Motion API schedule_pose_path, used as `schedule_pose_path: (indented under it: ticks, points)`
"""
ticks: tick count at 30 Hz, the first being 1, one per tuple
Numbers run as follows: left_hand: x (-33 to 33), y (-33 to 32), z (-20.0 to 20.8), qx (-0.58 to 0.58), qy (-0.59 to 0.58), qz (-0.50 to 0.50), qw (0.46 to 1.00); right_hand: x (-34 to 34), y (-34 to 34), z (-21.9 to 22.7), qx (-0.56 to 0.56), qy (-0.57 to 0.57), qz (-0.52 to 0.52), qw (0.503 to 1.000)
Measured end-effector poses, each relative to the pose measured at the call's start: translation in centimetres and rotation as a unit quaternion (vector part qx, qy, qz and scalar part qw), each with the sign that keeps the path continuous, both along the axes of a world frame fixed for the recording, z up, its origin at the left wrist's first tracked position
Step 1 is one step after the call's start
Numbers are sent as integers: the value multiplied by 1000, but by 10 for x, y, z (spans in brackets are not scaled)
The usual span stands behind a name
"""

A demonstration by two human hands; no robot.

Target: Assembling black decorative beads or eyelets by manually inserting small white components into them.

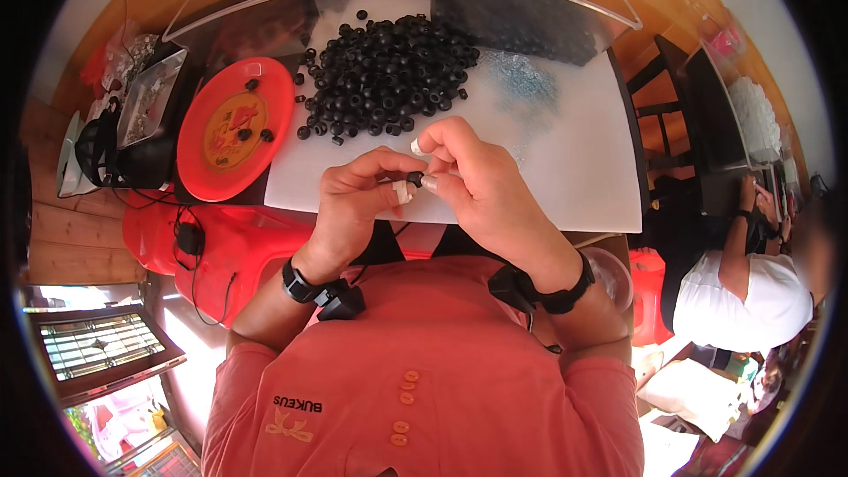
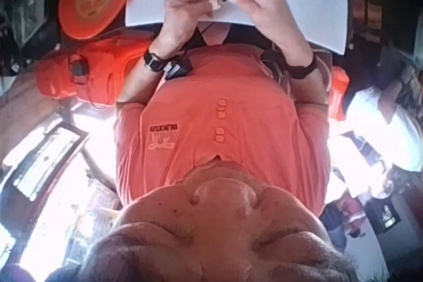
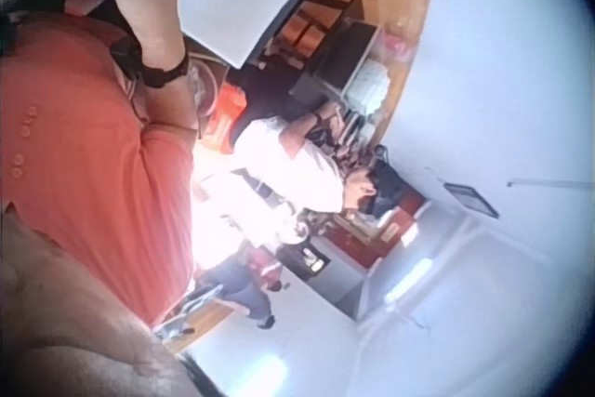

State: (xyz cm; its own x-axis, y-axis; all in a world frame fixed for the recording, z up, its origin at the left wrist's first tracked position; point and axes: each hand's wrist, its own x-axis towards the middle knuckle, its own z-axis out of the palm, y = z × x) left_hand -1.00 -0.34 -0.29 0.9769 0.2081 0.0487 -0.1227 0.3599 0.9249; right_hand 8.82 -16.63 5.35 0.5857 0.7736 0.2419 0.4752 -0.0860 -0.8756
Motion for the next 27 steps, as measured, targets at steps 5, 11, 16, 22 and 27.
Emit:
schedule_pose_path:
  ticks: [5,11,16,22,27]
  points:
    - [-1,0,0,16,18,-4,1000,2,6,-2,-25,-16,3,1000]
    - [-5,5,1,-3,11,-8,1000,2,15,-16,10,154,-9,988]
    - [-13,8,3,-31,-7,-16,999,-5,19,-14,53,264,-27,963]
    - [-17,20,1,-82,-23,30,996,5,23,-16,-1,295,-10,956]
    - [-17,29,-4,-48,11,63,997,32,45,-9,-193,-341,-137,910]
